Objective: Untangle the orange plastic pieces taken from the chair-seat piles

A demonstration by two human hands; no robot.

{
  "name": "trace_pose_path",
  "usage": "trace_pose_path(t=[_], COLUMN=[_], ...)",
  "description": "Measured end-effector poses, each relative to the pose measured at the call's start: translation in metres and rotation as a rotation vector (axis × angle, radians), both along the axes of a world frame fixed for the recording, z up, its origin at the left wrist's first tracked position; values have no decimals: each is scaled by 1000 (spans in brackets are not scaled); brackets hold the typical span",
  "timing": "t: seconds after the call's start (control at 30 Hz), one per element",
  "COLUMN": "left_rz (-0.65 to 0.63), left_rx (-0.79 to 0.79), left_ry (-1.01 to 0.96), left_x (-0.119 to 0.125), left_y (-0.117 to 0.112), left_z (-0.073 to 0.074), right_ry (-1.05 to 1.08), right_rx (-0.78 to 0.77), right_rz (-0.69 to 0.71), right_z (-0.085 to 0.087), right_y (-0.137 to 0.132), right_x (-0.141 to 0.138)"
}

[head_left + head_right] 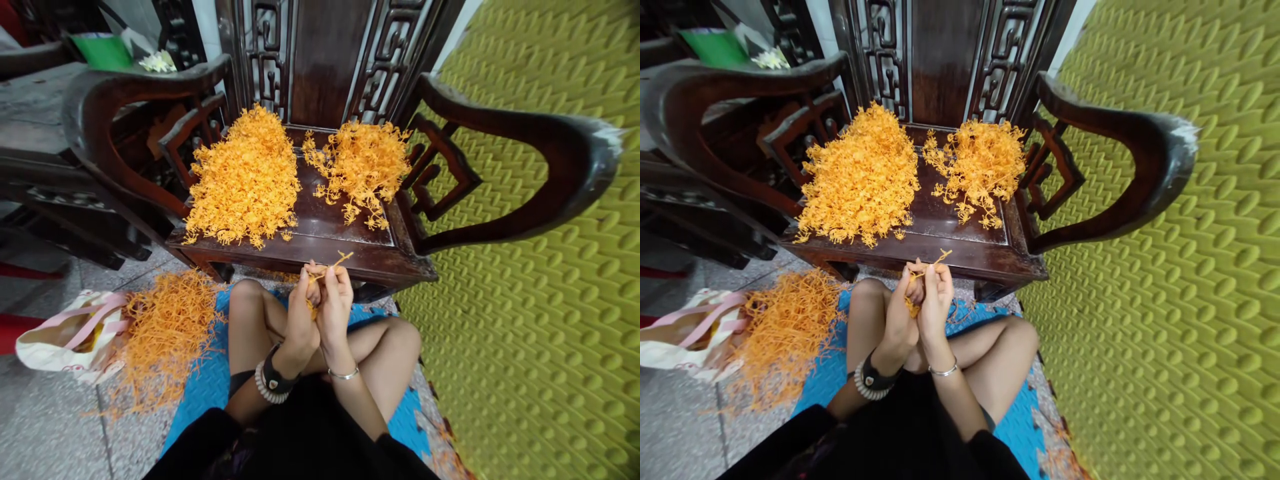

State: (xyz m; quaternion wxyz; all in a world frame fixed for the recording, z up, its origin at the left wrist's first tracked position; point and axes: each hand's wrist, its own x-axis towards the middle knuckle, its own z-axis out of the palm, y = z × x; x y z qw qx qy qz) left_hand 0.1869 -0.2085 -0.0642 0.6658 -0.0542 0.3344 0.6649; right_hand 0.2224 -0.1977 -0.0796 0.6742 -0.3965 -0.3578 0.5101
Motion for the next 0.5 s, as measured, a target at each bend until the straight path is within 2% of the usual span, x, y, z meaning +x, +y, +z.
trace_pose_path(t=[0.1,0.17,0.2,0.27,0.33,0.43,0.5], left_rz=[-74,-161,-193,-168,-49,192,381], left_rx=[91,154,190,274,344,383,438], left_ry=[-112,-158,-133,67,287,573,1129], left_x=[1,3,3,-2,-20,-70,-110], left_y=[-1,0,2,14,39,94,135], left_z=[7,7,5,3,5,17,28], right_ry=[109,110,99,78,57,-12,-67], right_rx=[96,153,170,177,138,-17,-129], right_rz=[-68,-113,-123,-123,-80,35,128], right_z=[24,41,48,51,38,-4,-35], right_y=[10,17,19,17,8,-15,-31], right_x=[17,25,28,28,25,19,19])
